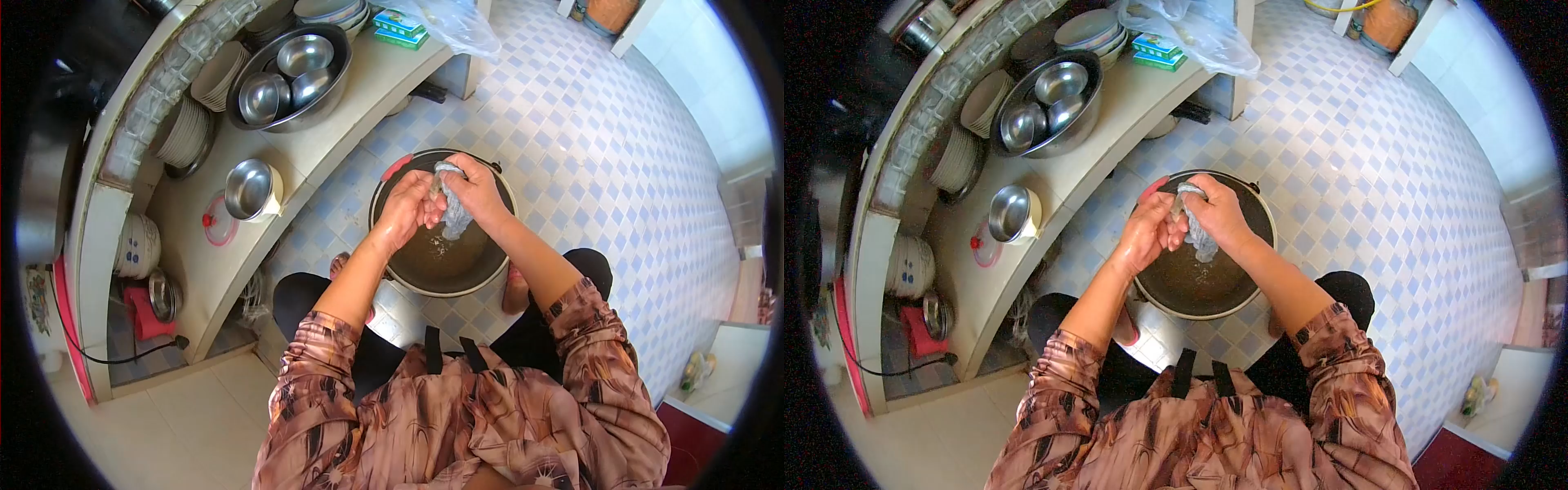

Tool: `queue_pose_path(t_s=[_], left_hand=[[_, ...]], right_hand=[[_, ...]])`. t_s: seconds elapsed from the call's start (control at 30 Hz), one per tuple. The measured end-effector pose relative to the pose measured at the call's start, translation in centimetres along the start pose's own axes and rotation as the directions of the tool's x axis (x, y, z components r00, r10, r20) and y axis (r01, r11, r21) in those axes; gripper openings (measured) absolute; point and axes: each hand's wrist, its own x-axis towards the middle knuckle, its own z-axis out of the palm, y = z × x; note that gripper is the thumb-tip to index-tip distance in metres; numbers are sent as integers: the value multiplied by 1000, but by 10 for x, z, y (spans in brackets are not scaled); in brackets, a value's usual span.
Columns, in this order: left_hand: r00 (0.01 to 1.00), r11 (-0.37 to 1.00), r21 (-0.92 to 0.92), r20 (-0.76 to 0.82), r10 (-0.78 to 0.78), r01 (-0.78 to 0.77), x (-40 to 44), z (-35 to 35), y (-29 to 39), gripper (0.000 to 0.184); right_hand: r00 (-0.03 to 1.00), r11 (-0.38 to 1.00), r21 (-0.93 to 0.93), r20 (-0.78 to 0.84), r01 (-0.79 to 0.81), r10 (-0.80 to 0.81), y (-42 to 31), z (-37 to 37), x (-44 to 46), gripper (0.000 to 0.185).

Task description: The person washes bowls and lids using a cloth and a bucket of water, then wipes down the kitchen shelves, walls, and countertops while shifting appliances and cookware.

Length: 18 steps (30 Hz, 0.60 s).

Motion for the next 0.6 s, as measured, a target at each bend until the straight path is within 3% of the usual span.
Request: queue_pose_path(t_s=[0.1,0.23,0.3,0.33,0.4,0.6], left_hand=[[998,998,-11,-13,-60,60,-2,3,3,18],[994,962,-259,84,-68,87,-1,0,5,22],[989,926,-367,143,-40,90,0,0,7,25],[994,929,-365,107,-22,60,0,1,9,26],[997,931,-363,70,-7,32,1,1,10,28],[1000,970,-243,-5,-30,28,-1,-8,9,31]], right_hand=[[996,997,-24,-48,-80,79,-10,4,-3,8],[974,988,125,-194,-92,115,6,-1,6,12],[956,957,-252,-216,144,-201,1,1,4,15],[956,957,-253,-215,144,-201,-3,3,3,15],[836,705,-507,61,497,-546,-11,8,0,20],[840,661,-524,259,537,-476,-8,7,-8,25]])
